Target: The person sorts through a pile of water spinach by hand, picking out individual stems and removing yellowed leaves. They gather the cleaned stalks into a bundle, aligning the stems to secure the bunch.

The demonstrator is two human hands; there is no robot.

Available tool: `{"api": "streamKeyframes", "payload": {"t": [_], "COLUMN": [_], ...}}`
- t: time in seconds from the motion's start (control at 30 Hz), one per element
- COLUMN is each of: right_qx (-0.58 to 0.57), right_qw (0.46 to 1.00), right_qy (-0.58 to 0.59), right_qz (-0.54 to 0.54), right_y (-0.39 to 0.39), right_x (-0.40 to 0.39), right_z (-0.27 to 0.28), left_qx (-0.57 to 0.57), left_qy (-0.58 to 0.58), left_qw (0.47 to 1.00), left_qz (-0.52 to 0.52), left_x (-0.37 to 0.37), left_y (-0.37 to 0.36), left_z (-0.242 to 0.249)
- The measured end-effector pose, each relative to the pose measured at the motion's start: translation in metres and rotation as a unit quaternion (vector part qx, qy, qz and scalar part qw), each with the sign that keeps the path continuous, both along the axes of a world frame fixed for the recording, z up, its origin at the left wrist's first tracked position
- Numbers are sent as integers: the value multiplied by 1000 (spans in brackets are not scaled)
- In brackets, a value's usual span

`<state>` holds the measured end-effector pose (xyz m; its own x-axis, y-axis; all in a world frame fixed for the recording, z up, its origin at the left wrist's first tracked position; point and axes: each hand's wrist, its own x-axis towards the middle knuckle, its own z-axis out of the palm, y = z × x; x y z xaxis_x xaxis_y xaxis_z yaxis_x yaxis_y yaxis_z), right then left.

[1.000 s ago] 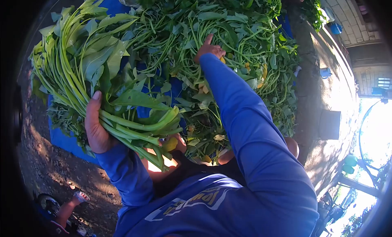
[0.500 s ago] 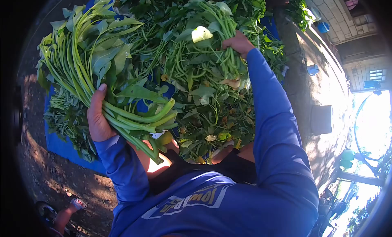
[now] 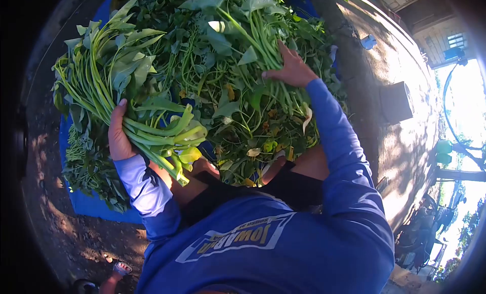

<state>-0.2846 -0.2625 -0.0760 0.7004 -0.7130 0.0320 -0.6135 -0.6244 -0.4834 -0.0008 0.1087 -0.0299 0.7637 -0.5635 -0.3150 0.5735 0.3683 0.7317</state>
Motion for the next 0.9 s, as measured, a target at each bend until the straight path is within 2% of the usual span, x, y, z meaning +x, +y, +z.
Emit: {"api": "streamKeyframes", "payload": {"t": [0.03, 0.13, 0.23, 0.33, 0.47, 0.57, 0.6, 0.77, 0.9], "right_qx": [-63, 41, -65, -61, -154, -195, -202, -221, -101], "right_qw": [998, 999, 993, 993, 978, 979, 979, 974, 992], "right_qy": [-11, 13, -94, -88, -127, -47, -21, 43, -55], "right_qz": [0, -25, -24, -43, -63, 44, 29, -14, -45], "right_y": [8, 43, 82, 83, 113, 130, 131, 133, 122], "right_x": [-5, -23, -25, -23, -15, -7, -6, -3, 3], "right_z": [-29, -109, -107, -89, -55, -60, -63, -64, -40], "left_qx": [-3, -7, 7, 10, 44, 47, 51, 30, 25], "left_qy": [4, 2, -4, -37, -36, -62, -71, -101, -76], "left_qw": [1000, 1000, 999, 998, 997, 996, 995, 993, 995], "left_qz": [-5, -21, -37, -47, -50, -53, -54, -54, -65], "left_x": [-5, -10, -16, -10, -3, -8, -13, -19, -2], "left_y": [-3, 2, 10, 14, 23, 30, 30, 24, 19], "left_z": [5, 12, 23, 17, 16, 23, 27, 16, -2]}}
